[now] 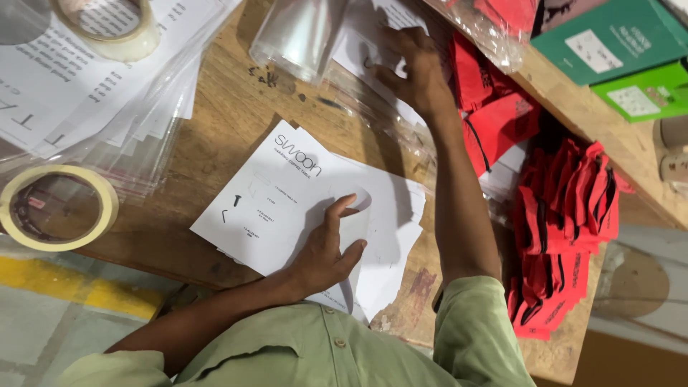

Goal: The person sits at a workbench and packs paper instruction sheets into red fabric hardware pouches. They pick up a pouch, open it, insert a folded instruction sheet, and place the filled pouch onto a stack of finished pouches on the bench.

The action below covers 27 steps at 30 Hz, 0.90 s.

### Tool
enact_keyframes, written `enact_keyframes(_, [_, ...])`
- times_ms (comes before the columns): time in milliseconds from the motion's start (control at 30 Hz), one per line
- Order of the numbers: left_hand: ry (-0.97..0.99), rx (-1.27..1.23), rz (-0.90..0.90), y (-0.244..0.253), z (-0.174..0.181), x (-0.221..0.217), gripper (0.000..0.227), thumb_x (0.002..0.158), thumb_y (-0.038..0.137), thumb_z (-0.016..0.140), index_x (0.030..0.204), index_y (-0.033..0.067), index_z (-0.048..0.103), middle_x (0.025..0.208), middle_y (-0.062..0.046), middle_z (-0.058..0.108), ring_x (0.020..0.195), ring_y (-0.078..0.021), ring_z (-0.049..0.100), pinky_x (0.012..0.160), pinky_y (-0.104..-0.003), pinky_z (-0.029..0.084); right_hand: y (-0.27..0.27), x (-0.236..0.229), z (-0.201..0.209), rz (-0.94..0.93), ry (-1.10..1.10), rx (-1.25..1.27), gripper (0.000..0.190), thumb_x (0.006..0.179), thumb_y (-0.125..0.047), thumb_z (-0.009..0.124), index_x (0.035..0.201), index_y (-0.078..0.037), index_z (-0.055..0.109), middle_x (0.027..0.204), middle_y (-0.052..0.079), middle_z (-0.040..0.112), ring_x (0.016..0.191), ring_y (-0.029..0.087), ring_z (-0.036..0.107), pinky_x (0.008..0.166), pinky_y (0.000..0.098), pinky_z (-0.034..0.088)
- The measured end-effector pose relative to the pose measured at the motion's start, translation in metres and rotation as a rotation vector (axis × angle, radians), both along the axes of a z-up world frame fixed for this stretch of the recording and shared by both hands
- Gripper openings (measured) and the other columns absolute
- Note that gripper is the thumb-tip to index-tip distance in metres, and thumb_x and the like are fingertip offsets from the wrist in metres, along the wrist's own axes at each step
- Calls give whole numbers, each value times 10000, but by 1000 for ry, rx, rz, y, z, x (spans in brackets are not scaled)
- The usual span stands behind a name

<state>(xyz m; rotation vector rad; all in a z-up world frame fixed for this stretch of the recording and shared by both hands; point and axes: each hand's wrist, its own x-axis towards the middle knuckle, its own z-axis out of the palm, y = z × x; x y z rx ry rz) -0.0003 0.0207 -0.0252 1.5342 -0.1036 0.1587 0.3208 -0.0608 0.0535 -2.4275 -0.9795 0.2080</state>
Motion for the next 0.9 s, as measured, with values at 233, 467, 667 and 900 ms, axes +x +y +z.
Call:
enact_keyframes(233, [29, -9, 3, 1, 7, 1, 743, 936, 93, 679, 1534, 15, 245, 1366, -296, 563, 1290, -417, 592, 1061, -469, 482, -81, -43, -28, 66, -321, -259, 807, 684, -223, 966, 1399, -95, 613, 1430, 247, 475, 1216, 496, 460, 978, 579, 478])
enact_keyframes(467, [-7, 49, 44, -1, 2, 0, 754, 935, 113, 699, 1528, -20, 254, 1400, -296, 525, 1323, -405, 549, 1095, -471, 445, -102, -28, -54, -125, -454, -96, 874, 699, -286, 1019, 1384, -8, 551, 1310, 235, 589, 1221, 424, 551, 1032, 612, 471])
enact_keyframes(667, [0, 56, 49, -1, 0, 0, 757, 936, 128, 699, 1532, -17, 256, 1412, -287, 525, 1331, -395, 546, 1101, -471, 440, -95, -44, -23, -272, -176, 18, 368, 857, -154, 867, 1176, -48, 717, 1126, 155, 689, 950, 338, 677, 841, 447, 545])
enact_keyframes(900, [30, 42, 14, 0, 1, 1, 747, 951, 135, 689, 1534, -13, 246, 1424, -295, 507, 1336, -396, 540, 1093, -470, 447, -83, -64, -18, -240, -632, 48, 281, 758, -42, 814, 1034, -59, 764, 1115, 138, 704, 990, 369, 623, 798, 448, 534])
